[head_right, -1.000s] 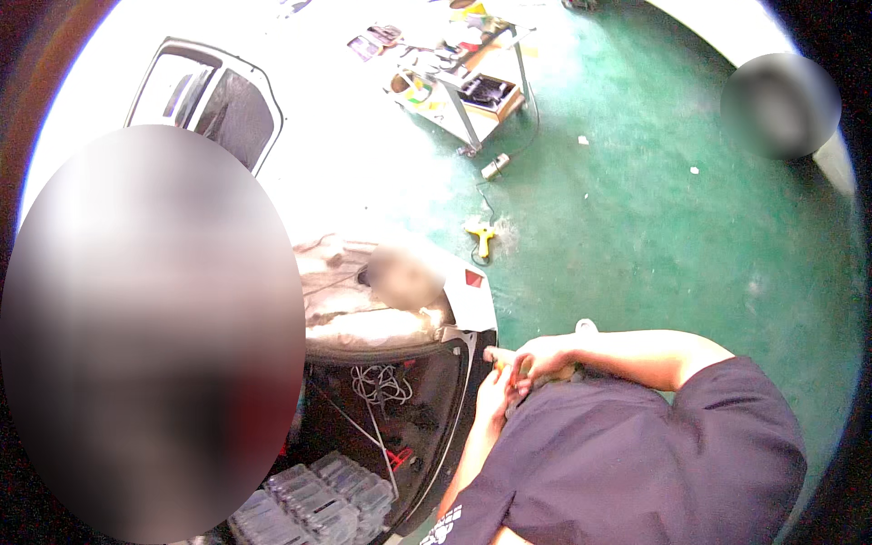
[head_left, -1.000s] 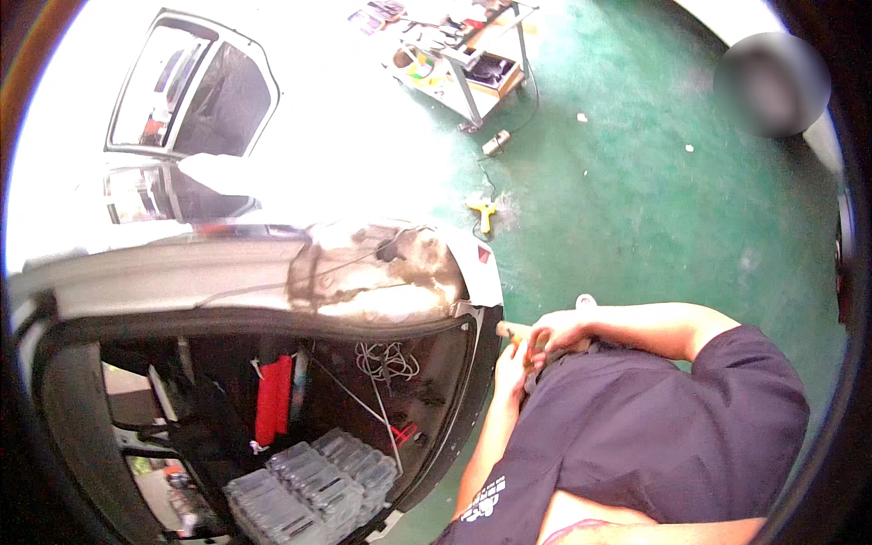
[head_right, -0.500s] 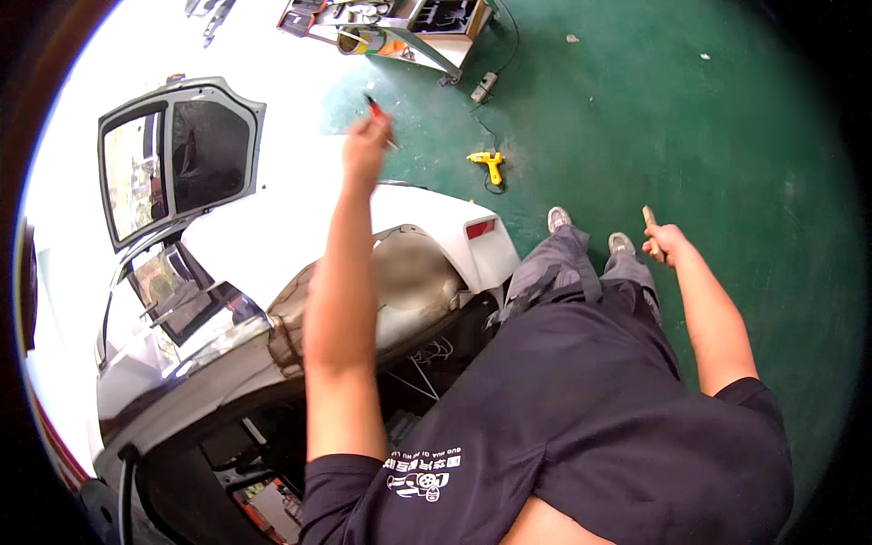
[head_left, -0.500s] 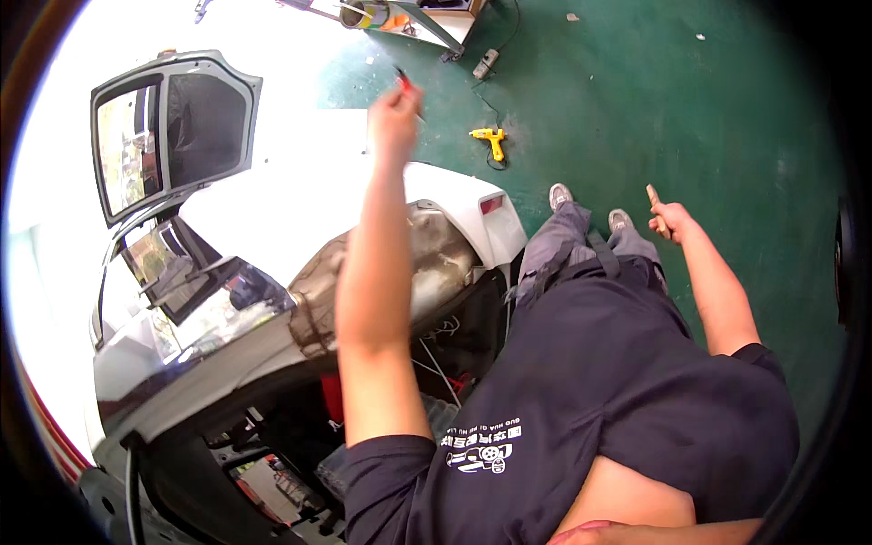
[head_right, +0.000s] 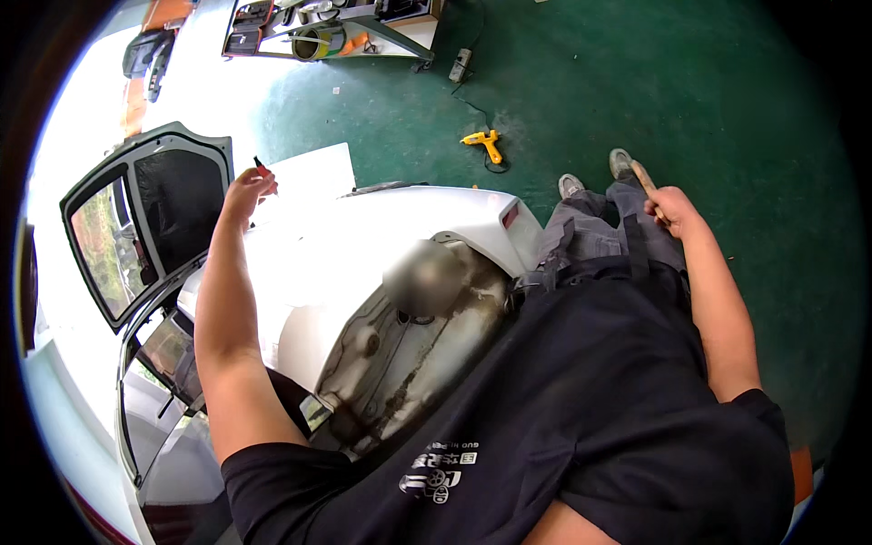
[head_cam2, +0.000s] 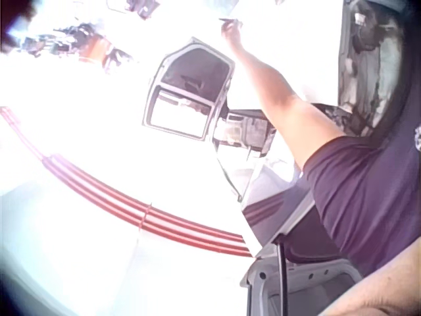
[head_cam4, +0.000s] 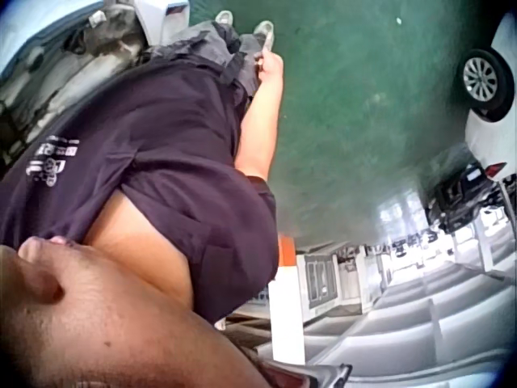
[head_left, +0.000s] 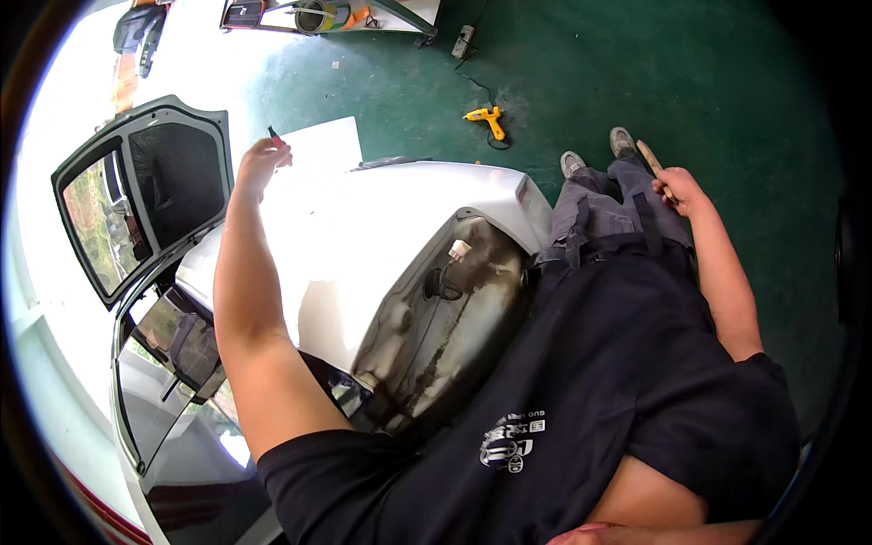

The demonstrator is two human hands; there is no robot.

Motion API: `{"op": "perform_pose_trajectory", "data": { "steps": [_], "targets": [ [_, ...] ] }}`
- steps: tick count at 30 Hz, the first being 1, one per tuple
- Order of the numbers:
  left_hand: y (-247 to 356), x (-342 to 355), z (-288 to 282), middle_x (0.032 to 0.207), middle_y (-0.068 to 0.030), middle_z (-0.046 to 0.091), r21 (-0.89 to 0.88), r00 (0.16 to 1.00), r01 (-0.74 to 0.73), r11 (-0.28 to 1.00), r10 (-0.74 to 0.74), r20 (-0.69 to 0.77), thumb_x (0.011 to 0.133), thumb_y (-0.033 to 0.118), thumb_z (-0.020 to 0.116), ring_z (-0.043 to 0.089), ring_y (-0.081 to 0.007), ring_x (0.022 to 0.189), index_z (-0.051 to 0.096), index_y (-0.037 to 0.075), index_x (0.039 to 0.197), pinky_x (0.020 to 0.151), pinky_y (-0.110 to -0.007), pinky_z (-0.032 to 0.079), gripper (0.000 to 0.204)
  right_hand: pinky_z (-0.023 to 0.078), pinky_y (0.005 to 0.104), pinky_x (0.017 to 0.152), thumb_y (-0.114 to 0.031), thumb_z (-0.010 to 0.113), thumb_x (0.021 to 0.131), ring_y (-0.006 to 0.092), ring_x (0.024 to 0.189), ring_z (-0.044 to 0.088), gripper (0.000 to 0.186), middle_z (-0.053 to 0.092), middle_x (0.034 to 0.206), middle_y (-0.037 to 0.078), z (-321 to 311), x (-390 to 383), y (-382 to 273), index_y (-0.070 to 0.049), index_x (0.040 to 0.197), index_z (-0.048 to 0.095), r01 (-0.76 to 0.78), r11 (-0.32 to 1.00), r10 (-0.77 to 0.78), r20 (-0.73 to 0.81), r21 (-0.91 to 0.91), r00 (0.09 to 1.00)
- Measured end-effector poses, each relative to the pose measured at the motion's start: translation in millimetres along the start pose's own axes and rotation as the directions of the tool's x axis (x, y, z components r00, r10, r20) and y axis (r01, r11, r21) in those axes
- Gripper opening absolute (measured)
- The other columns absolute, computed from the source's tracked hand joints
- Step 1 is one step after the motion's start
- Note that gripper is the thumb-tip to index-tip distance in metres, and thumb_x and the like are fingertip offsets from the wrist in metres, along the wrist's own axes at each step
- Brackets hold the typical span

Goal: The person uses a long metal rod to push and adjust the inner metal of a car's rear quarter panel. They then use a hammer and a small metal tool to tap and smooth the exterior surface of the panel. Finally, they close the fuel door to check the alignment.

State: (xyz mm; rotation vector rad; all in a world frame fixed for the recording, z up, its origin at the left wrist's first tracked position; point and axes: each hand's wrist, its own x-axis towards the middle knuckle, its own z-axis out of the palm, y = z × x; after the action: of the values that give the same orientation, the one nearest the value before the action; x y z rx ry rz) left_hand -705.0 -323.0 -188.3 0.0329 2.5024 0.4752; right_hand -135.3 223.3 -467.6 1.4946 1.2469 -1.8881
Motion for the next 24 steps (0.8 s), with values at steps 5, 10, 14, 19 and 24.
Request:
{"op": "perform_pose_trajectory", "data": {
  "steps": [5,10,14,19,24],
  "targets": [
    [-60.4,2.1,20.5,0.099,-0.0033,0.075,-0.045,0.978,0.165,0.985,-0.158,0.14,0.091,0.027,0.074,0.063,-0.0157,0.094,0.07,0.01,0.115,0.085,-0.033,0.045,0.03,0.045,0.0248,0.052,-0.021,0.063,0.093,0.0102,0.071,0.064,0.022,0.069,0.089,0.005,82.2,-26.0,-75.2,-0.004,0.106,0.062,0.277,0.95,-0.29,0.071,0.144,0.954],
    [-78.9,-6.9,16.7,0.098,-0.0025,0.074,0.027,0.967,0.194,0.981,-0.196,0.162,0.091,0.027,0.074,0.057,-0.014,0.086,0.069,0.01,0.114,0.079,-0.032,0.045,0.029,0.041,0.0261,0.048,-0.024,0.064,0.092,0.0099,0.061,0.058,0.025,0.067,0.086,0.005,157.6,-22.1,-119.3,-0.004,0.105,0.063,0.294,0.922,-0.285,0.073,-0.251,0.956],
    [-76.3,-14.6,20.5,0.098,-0.0029,0.072,-0.07,0.929,0.263,0.962,-0.233,0.289,0.095,0.022,0.074,0.049,-0.0115,0.078,0.068,0.012,0.113,0.072,-0.028,0.041,0.022,0.032,0.024,0.047,-0.023,0.061,0.096,0.0062,0.059,0.047,0.021,0.059,0.076,0.0,222.4,2.1,-150.6,-0.004,0.094,0.066,0.237,0.808,-0.122,0.241,-0.54,0.963],
    [-74.5,-14.0,30.2,0.098,-0.004,0.072,-0.131,0.903,0.289,0.948,-0.225,0.365,0.098,0.02,0.072,0.043,-0.01,0.072,0.067,0.01,0.113,0.067,-0.026,0.037,0.02,0.04,0.0249,0.054,-0.024,0.056,0.1,0.0114,0.063,0.052,0.027,0.065,0.089,0.008,308.0,-13.0,-184.9,0.001,0.106,0.063,0.398,0.917,-0.349,0.522,0.021,0.778],
    [-82.8,-9.7,36.0,0.109,-0.0024,0.069,-0.104,0.884,0.359,0.928,-0.302,0.357,0.095,0.026,0.077,0.045,-0.0112,0.078,0.065,0.007,0.132,0.074,-0.026,0.044,0.044,0.039,0.0234,0.051,-0.027,0.053,0.104,0.0066,0.059,0.049,0.028,0.065,0.086,0.005,382.2,-34.4,-188.0,-0.001,0.107,0.062,0.48,0.864,-0.331,0.549,-0.151,0.768]
  ]
}}
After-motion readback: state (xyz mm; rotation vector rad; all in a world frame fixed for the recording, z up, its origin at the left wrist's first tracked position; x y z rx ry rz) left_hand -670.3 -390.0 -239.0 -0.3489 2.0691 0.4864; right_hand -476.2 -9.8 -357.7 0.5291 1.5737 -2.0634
